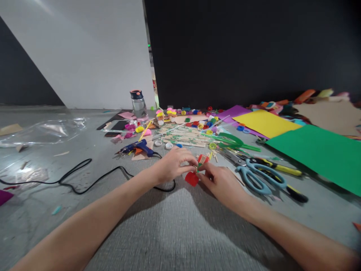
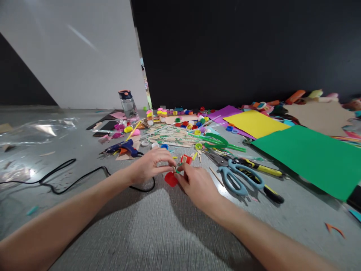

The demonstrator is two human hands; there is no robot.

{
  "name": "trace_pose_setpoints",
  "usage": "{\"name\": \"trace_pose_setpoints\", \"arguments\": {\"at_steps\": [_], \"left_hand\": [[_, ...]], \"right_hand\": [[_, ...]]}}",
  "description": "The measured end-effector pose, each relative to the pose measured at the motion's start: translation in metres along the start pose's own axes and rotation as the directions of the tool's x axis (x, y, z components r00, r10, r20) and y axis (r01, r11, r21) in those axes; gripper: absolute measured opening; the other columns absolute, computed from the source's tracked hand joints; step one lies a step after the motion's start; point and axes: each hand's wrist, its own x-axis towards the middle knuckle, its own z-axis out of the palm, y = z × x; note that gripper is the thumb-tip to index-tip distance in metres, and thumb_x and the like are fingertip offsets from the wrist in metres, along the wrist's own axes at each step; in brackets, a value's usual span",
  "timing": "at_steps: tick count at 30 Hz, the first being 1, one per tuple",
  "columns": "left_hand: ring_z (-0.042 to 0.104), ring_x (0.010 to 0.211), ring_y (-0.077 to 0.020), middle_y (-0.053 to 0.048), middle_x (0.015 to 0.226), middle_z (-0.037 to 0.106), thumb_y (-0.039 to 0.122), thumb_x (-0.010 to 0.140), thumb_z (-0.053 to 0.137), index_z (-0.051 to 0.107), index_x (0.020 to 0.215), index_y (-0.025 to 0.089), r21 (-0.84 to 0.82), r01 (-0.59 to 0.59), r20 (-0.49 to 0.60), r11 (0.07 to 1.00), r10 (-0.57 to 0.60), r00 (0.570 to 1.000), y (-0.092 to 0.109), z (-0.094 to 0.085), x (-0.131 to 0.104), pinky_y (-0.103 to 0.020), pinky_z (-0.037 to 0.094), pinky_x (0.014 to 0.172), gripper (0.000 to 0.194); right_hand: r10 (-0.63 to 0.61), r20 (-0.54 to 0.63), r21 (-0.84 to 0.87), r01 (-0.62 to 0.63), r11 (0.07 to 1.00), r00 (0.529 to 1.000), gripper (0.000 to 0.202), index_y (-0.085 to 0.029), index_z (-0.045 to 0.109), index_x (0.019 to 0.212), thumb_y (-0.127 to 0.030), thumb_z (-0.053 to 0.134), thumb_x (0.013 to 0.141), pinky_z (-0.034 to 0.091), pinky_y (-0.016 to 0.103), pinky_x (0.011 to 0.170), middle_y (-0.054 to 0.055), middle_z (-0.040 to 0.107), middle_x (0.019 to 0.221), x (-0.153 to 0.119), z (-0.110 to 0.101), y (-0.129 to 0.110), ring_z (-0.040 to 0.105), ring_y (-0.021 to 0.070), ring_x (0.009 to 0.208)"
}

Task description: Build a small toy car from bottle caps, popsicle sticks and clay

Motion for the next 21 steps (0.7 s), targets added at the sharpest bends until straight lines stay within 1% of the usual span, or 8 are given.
{"name": "trace_pose_setpoints", "arguments": {"at_steps": [3, 5, 9, 13, 16, 21], "left_hand": [[0.064, 0.094, -0.0201, -0.002, 0.095, 0.075, 0.027, 0.093, 0.063, 0.07, 0.092, 0.02, -0.028, 0.05, 0.004, 0.998, -0.05, 0.999, 0.003, 0.003, 0.001, -0.037, 0.038, 0.091, 0.01], [0.064, 0.094, -0.0201, -0.001, 0.095, 0.076, 0.027, 0.093, 0.063, 0.07, 0.09, 0.02, -0.043, 0.063, 0.002, 0.997, -0.063, 0.998, 0.003, 0.004, 0.001, -0.037, 0.037, 0.092, 0.01], [0.064, 0.091, -0.0197, -0.001, 0.091, 0.075, 0.028, 0.094, 0.061, 0.07, 0.087, 0.02, -0.048, 0.06, -0.012, 0.997, -0.06, 0.998, 0.002, 0.006, 0.001, -0.037, 0.038, 0.092, 0.013], [0.064, 0.089, -0.0187, -0.002, 0.089, 0.074, 0.028, 0.094, 0.062, 0.069, 0.085, 0.019, -0.056, 0.042, -0.025, 0.998, -0.044, 0.999, 0.001, 0.009, 0.001, -0.034, 0.041, 0.088, 0.014], [0.064, 0.087, -0.0182, -0.002, 0.087, 0.074, 0.027, 0.093, 0.064, 0.069, 0.084, 0.019, -0.066, 0.029, -0.036, 0.997, -0.031, 0.999, 0.0, 0.011, 0.001, -0.033, 0.042, 0.086, 0.014], [0.065, 0.089, -0.0184, -0.002, 0.089, 0.074, 0.026, 0.093, 0.064, 0.07, 0.084, 0.018, -0.084, 0.023, -0.051, 0.996, -0.027, 0.998, -0.001, 0.01, 0.0, -0.034, 0.043, 0.089, 0.013]], "right_hand": [[-0.04, -0.011, 0.011, 0.041, 0.999, 0.999, 0.023, -0.016, 0.067, 0.094, -0.03, 0.049, 0.095, 0.032, 0.031, 0.061, 0.009, 0.072, 0.079, 0.003, 0.0, 0.002, 0.061, 0.0213, 0.066], [-0.061, -0.019, 0.02, 0.061, 0.998, 0.998, 0.023, -0.017, 0.067, 0.089, -0.03, 0.049, 0.095, 0.033, 0.031, 0.061, 0.009, 0.072, 0.08, 0.004, 0.001, 0.003, 0.06, 0.0206, 0.066], [-0.07, -0.042, 0.021, 0.07, 0.997, 0.997, 0.02, -0.018, 0.065, 0.084, -0.028, 0.051, 0.094, 0.032, 0.03, 0.059, 0.008, 0.071, 0.075, 0.004, 0.004, 0.004, 0.057, 0.0189, 0.061], [-0.066, -0.057, 0.021, 0.068, 0.997, 0.996, 0.018, -0.018, 0.062, 0.079, -0.023, 0.052, 0.093, 0.03, 0.029, 0.057, 0.006, 0.068, 0.069, 0.004, 0.006, 0.002, 0.053, 0.0169, 0.057], [-0.07, -0.058, 0.02, 0.072, 0.997, 0.996, 0.019, -0.018, 0.061, 0.077, -0.022, 0.052, 0.093, 0.029, 0.028, 0.057, 0.005, 0.066, 0.066, 0.004, 0.006, 0.001, 0.051, 0.0164, 0.055], [-0.074, -0.065, 0.024, 0.076, 0.997, 0.995, 0.019, -0.018, 0.063, 0.08, -0.023, 0.051, 0.094, 0.029, 0.028, 0.057, 0.005, 0.066, 0.068, 0.005, 0.004, -0.001, 0.052, 0.0163, 0.056]]}}
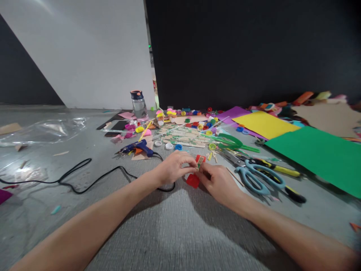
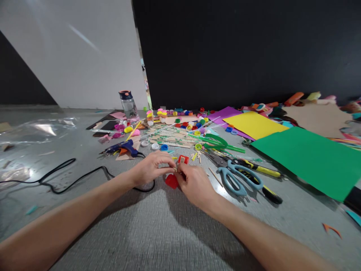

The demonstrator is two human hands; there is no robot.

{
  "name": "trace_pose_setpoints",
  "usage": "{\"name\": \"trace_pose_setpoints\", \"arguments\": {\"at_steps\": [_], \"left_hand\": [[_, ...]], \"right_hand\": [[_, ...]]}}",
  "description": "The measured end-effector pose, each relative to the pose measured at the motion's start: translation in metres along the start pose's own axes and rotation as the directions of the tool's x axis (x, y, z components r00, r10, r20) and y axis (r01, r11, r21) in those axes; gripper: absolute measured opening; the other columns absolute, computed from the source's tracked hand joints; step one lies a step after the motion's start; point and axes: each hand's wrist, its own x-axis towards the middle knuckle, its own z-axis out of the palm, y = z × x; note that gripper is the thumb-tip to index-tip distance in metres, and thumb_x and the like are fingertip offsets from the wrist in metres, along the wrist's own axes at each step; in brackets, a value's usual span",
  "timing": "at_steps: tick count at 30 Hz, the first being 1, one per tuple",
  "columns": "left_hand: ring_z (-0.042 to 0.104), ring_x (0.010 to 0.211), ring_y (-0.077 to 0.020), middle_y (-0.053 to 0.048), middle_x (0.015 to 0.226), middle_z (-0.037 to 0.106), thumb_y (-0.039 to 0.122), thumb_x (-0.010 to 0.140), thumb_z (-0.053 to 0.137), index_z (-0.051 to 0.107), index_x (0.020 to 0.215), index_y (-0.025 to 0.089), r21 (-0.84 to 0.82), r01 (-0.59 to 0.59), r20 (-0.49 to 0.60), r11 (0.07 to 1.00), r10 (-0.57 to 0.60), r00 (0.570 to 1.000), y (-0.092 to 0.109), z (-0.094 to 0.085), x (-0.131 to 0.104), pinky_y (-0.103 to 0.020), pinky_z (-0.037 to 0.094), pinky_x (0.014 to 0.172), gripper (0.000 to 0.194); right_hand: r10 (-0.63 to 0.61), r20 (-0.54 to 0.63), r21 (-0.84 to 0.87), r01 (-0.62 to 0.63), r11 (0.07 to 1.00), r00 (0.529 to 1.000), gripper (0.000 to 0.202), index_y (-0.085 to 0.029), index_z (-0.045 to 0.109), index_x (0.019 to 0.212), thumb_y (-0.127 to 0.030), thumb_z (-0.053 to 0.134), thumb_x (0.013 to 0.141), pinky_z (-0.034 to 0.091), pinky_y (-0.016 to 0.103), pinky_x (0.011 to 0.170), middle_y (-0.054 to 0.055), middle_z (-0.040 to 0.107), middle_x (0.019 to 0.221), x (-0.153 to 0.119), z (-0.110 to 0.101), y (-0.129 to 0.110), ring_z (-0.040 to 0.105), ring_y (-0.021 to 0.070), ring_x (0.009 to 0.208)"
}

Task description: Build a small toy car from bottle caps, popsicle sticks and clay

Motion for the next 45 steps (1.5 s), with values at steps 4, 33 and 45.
{"name": "trace_pose_setpoints", "arguments": {"at_steps": [4, 33, 45], "left_hand": [[0.065, 0.094, -0.0195, -0.004, 0.095, 0.073, 0.03, 0.09, 0.068, 0.071, 0.094, 0.019, -0.015, 0.004, -0.019, 1.0, -0.004, 1.0, 0.002, -0.002, 0.001, -0.035, 0.043, 0.09, 0.012], [0.066, 0.092, -0.0189, -0.003, 0.094, 0.074, 0.035, 0.087, 0.072, 0.073, 0.099, 0.02, -0.078, 0.024, -0.056, 0.997, -0.028, 0.998, 0.0, -0.003, 0.001, -0.035, 0.045, 0.091, 0.019], [0.064, 0.083, -0.0333, -0.011, 0.089, 0.068, 0.069, 0.071, 0.071, 0.057, 0.089, 0.017, 0.423, 0.246, 0.072, 0.872, -0.304, 0.95, 0.037, 0.005, -0.01, -0.044, 0.045, 0.074, 0.056]], "right_hand": [[0.015, 0.003, -0.001, -0.015, 1.0, 1.0, 0.018, -0.018, 0.061, 0.076, -0.021, 0.053, 0.092, 0.028, 0.028, 0.056, 0.004, 0.065, 0.066, 0.0, -0.003, 0.0, 0.051, 0.0159, 0.056], [0.028, -0.001, 0.125, -0.027, 0.992, 1.0, 0.017, -0.019, 0.068, 0.081, -0.029, 0.06, 0.091, 0.031, 0.027, 0.053, -0.001, 0.061, 0.059, -0.003, -0.005, 0.002, 0.05, 0.0146, 0.051], [-0.045, -0.166, 0.014, 0.048, 0.999, 0.985, 0.041, -0.014, 0.06, 0.13, -0.022, 0.052, 0.09, 0.049, 0.047, 0.094, 0.016, 0.068, 0.124, 0.009, -0.016, 0.049, 0.062, 0.0306, 0.112]]}}
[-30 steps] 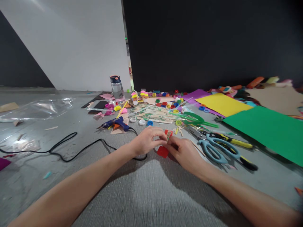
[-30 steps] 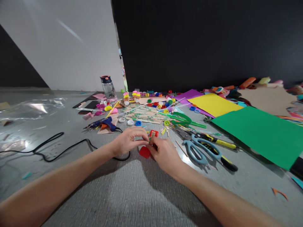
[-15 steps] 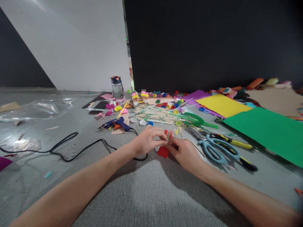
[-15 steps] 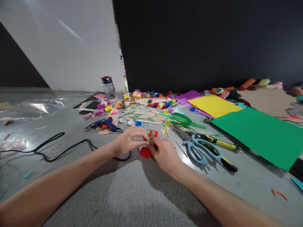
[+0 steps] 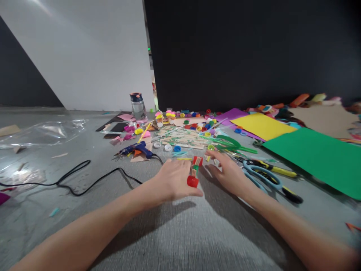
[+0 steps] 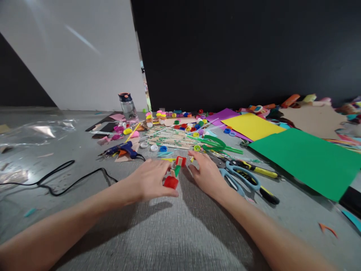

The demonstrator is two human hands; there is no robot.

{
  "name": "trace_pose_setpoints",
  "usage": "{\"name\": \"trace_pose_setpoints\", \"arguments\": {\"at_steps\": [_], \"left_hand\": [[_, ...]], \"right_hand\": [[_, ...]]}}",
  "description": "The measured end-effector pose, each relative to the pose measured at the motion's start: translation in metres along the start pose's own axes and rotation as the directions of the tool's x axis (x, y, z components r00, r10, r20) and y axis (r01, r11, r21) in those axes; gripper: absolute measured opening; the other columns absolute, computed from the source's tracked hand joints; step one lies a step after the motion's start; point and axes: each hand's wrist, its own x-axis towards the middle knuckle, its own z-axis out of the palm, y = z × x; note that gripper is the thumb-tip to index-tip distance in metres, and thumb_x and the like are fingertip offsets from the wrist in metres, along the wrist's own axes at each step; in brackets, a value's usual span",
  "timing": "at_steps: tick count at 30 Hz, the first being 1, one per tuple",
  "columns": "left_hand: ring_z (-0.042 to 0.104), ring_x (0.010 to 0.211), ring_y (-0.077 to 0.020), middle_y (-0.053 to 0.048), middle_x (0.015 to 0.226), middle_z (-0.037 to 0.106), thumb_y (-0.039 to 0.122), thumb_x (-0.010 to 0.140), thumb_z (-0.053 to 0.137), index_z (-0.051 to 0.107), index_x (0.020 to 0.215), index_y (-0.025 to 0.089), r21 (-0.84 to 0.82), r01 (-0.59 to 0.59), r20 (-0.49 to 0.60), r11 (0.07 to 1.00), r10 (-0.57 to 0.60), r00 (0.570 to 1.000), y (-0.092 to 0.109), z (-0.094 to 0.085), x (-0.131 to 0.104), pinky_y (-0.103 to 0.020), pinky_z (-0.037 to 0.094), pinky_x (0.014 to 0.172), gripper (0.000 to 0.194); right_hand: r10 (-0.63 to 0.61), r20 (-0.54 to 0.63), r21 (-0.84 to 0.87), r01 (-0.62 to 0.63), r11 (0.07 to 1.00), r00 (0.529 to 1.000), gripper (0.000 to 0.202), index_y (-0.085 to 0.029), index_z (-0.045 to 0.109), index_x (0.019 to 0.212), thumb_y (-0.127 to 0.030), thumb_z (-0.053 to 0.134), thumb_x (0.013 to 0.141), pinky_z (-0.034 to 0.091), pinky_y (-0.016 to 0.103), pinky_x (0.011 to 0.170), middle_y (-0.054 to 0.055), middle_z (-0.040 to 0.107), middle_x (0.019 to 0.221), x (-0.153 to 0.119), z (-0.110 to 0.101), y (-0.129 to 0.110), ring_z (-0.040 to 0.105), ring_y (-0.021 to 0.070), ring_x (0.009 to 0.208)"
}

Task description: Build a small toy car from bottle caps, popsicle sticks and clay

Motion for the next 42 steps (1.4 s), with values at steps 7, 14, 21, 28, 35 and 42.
{"name": "trace_pose_setpoints", "arguments": {"at_steps": [7, 14, 21, 28, 35, 42], "left_hand": [[0.061, 0.078, -0.0251, -0.005, 0.084, 0.066, 0.035, 0.083, 0.06, 0.054, 0.088, 0.02, -0.042, -0.058, 0.084, 0.997, 0.061, 0.995, -0.017, 0.002, 0.003, -0.034, 0.037, 0.069, 0.017], [0.057, 0.088, -0.0253, -0.008, 0.099, 0.068, 0.031, 0.082, 0.058, 0.06, 0.099, 0.018, -0.105, 0.006, 0.185, 0.994, 0.013, 0.983, -0.035, -0.019, 0.007, -0.033, 0.035, 0.076, 0.022], [0.059, 0.095, -0.0271, -0.009, 0.102, 0.07, 0.029, 0.083, 0.06, 0.065, 0.097, 0.017, -0.136, -0.001, 0.155, 0.991, 0.023, 0.988, -0.046, -0.015, 0.013, -0.036, 0.038, 0.083, 0.019], [0.059, 0.117, -0.0327, -0.013, 0.124, 0.069, 0.031, 0.081, 0.067, 0.067, 0.116, 0.018, -0.199, -0.029, 0.108, 0.98, 0.052, 0.993, -0.06, -0.004, 0.02, -0.044, 0.037, 0.099, 0.038], [0.064, 0.107, -0.0295, -0.01, 0.114, 0.073, 0.034, 0.079, 0.071, 0.071, 0.109, 0.018, -0.269, -0.072, 0.038, 0.96, 0.085, 0.996, -0.065, 0.005, 0.023, -0.04, 0.043, 0.093, 0.034], [0.065, 0.103, -0.03, -0.01, 0.109, 0.075, 0.034, 0.076, 0.075, 0.075, 0.103, 0.017, -0.353, -0.072, 0.007, 0.933, 0.079, 0.997, -0.064, 0.006, 0.023, -0.04, 0.045, 0.091, 0.032]], "right_hand": [[-0.099, 0.069, -0.058, 0.103, 0.993, 0.993, 0.048, -0.015, 0.055, 0.136, -0.015, 0.053, 0.088, 0.043, 0.051, 0.107, 0.015, 0.062, 0.136, 0.004, 0.01, 0.009, 0.055, 0.0309, 0.127], [-0.067, 0.151, -0.132, 0.088, 0.987, 0.986, 0.022, -0.02, 0.069, 0.111, -0.022, 0.065, 0.089, 0.05, 0.044, 0.091, 0.01, 0.071, 0.109, 0.0, -0.011, 0.002, 0.064, 0.0299, 0.105], [0.041, 0.216, -0.147, -0.009, 0.989, 0.976, 0.028, -0.018, 0.064, 0.116, -0.023, 0.067, 0.088, 0.05, 0.036, 0.081, 0.009, 0.071, 0.109, -0.001, -0.011, 0.002, 0.067, 0.0253, 0.094], [0.064, 0.311, -0.168, -0.012, 0.986, 0.948, 0.012, -0.02, 0.069, 0.097, -0.023, 0.07, 0.085, 0.046, 0.034, 0.071, 0.006, 0.07, 0.091, -0.003, -0.02, -0.011, 0.065, 0.0236, 0.083], [0.056, 0.326, -0.178, 0.003, 0.984, 0.944, 0.013, -0.02, 0.069, 0.097, -0.023, 0.071, 0.085, 0.044, 0.033, 0.07, 0.005, 0.069, 0.091, -0.004, -0.02, -0.01, 0.064, 0.022, 0.081], [0.054, 0.318, -0.195, 0.01, 0.981, 0.946, 0.014, -0.019, 0.069, 0.098, -0.025, 0.07, 0.086, 0.045, 0.034, 0.071, 0.006, 0.069, 0.092, -0.005, -0.019, -0.01, 0.064, 0.0232, 0.083]]}}
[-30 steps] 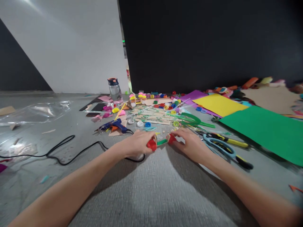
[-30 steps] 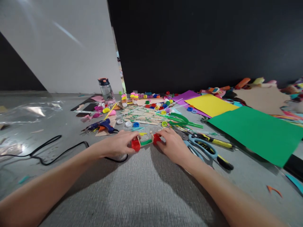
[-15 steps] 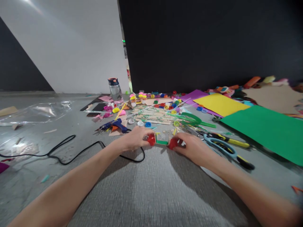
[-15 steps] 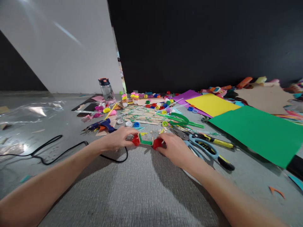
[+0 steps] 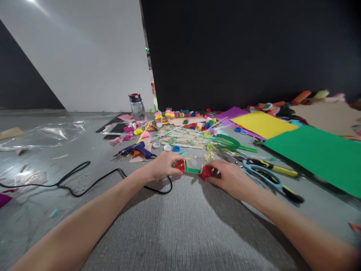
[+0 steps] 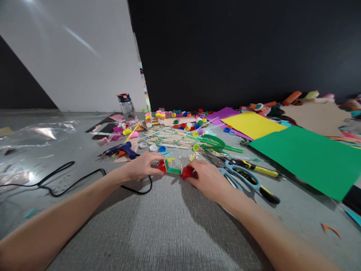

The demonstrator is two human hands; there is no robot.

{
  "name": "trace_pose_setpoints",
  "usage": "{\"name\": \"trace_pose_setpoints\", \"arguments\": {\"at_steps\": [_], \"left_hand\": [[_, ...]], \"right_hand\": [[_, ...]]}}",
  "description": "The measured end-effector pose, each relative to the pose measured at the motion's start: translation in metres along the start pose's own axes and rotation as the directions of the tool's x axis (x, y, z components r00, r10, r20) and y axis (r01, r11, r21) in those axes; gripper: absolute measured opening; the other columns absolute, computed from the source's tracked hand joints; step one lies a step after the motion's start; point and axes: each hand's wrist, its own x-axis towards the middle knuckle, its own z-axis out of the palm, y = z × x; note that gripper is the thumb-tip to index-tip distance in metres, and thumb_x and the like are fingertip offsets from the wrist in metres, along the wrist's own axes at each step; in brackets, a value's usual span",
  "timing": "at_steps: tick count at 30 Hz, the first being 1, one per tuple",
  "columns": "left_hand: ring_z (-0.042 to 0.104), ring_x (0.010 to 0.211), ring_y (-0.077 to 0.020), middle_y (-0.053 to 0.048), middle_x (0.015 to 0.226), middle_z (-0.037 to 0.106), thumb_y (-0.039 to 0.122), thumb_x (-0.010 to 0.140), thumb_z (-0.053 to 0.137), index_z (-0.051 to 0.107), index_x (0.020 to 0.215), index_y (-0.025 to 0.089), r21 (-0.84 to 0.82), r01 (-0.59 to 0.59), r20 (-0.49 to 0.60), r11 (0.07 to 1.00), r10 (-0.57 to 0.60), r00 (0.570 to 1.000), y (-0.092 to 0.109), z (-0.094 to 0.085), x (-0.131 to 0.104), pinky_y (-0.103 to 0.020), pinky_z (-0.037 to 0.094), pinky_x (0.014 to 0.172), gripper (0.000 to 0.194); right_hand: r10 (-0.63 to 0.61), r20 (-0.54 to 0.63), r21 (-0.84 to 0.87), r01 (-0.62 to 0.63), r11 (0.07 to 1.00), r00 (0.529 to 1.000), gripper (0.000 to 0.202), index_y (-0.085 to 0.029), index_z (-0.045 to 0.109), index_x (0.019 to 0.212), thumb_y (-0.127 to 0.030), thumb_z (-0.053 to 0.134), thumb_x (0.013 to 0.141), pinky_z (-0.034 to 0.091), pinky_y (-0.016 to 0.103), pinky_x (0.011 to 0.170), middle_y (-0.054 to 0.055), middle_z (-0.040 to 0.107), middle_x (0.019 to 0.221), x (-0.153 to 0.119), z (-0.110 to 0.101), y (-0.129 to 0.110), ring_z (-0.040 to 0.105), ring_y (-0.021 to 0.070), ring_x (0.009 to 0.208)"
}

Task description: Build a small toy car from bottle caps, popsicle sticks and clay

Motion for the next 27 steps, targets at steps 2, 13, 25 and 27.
{"name": "trace_pose_setpoints", "arguments": {"at_steps": [2, 13, 25, 27], "left_hand": [[0.065, 0.104, -0.0298, -0.011, 0.112, 0.074, 0.036, 0.075, 0.077, 0.074, 0.11, 0.017, -0.042, 0.017, -0.015, 0.999, -0.017, 1.0, 0.0, 0.0, 0.0, -0.04, 0.045, 0.092, 0.039], [0.065, 0.092, -0.0201, -0.005, 0.093, 0.071, 0.037, 0.083, 0.068, 0.076, 0.096, 0.018, -0.238, 0.004, -0.185, 0.971, -0.05, 0.982, 0.008, 0.009, 0.003, -0.035, 0.048, 0.091, 0.024], [0.062, 0.075, -0.0167, -0.001, 0.075, 0.066, 0.029, 0.084, 0.063, 0.075, 0.089, 0.017, -0.205, 0.0, -0.209, 0.979, -0.044, 0.977, 0.015, 0.011, 0.002, -0.03, 0.049, 0.076, 0.018], [0.061, 0.075, -0.0165, -0.001, 0.074, 0.066, 0.029, 0.083, 0.062, 0.074, 0.088, 0.017, -0.193, 0.0, -0.212, 0.981, -0.041, 0.976, 0.016, 0.011, 0.002, -0.03, 0.048, 0.075, 0.017]], "right_hand": [[0.004, -0.003, -0.005, -0.004, 1.0, 1.0, 0.019, -0.019, 0.068, 0.104, -0.029, 0.07, 0.088, 0.045, 0.034, 0.072, 0.007, 0.069, 0.094, -0.001, 0.0, -0.001, 0.064, 0.024, 0.084], [-0.027, 0.011, 0.009, 0.027, 1.0, 1.0, 0.007, -0.019, 0.067, 0.097, -0.021, 0.067, 0.09, 0.044, 0.031, 0.07, 0.006, 0.068, 0.093, 0.0, -0.002, -0.003, 0.063, 0.0214, 0.082], [-0.035, 0.009, 0.015, 0.035, 0.999, 0.999, 0.01, -0.019, 0.068, 0.098, -0.019, 0.067, 0.089, 0.044, 0.032, 0.07, 0.006, 0.068, 0.093, -0.001, -0.003, -0.003, 0.062, 0.0211, 0.081], [-0.036, 0.014, 0.018, 0.036, 0.999, 0.999, 0.009, -0.019, 0.067, 0.098, -0.019, 0.067, 0.089, 0.044, 0.032, 0.07, 0.006, 0.068, 0.092, 0.0, -0.003, -0.004, 0.062, 0.0213, 0.081]]}}
